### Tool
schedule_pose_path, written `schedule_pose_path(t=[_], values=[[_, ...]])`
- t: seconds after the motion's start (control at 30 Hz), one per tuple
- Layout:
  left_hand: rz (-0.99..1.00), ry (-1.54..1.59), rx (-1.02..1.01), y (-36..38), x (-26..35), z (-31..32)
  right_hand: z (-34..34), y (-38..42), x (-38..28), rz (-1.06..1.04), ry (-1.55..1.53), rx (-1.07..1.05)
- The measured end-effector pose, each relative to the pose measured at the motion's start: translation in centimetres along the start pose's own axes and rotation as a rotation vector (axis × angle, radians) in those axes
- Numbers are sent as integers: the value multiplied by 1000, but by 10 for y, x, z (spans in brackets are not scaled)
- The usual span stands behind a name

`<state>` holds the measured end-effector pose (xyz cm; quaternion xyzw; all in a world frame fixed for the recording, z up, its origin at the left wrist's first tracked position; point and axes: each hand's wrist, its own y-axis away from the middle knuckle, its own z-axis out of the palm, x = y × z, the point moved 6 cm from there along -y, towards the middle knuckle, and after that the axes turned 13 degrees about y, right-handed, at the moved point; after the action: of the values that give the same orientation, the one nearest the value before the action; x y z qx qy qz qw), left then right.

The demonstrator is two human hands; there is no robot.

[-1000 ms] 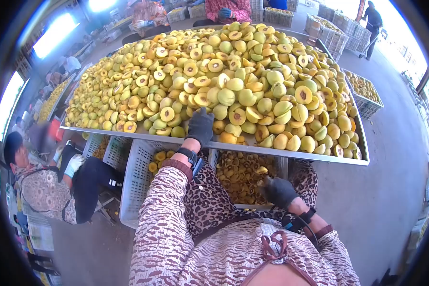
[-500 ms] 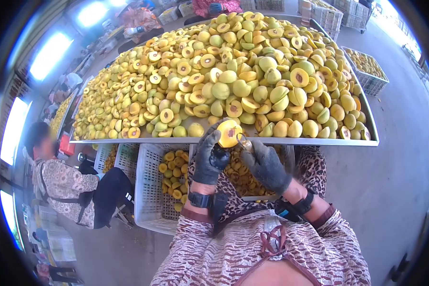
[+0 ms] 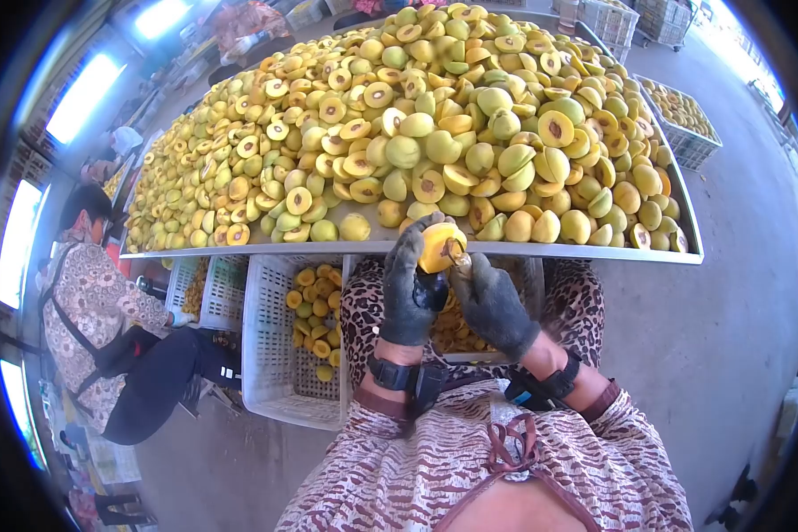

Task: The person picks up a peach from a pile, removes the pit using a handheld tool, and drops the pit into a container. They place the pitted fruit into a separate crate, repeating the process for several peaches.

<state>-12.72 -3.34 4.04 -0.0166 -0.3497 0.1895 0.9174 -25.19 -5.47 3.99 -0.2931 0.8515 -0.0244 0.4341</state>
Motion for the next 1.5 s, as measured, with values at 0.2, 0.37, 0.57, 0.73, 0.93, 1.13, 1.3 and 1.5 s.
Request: schedule_pose_path(t=[0.2,0.37,0.57,0.73,0.93,1.13,1.3,1.5], values=[[-52,186,177,-3,-22,-20,10,7,-2,-28,70,11],[-62,212,167,-1,-34,-19,13,6,16,-56,177,58],[434,-577,86,-2,5,7,0,-15,-4,-196,318,93],[614,-797,39,10,16,11,9,-7,1,-282,370,135],[466,-439,131,2,-3,-4,9,-14,10,-236,438,80],[587,-686,51,14,-1,-6,15,-3,3,-233,84,29],[188,54,226,1,-1,-15,19,0,-9,-242,49,49],[-26,160,186,-9,22,-20,29,8,-16,69,-187,-302]])
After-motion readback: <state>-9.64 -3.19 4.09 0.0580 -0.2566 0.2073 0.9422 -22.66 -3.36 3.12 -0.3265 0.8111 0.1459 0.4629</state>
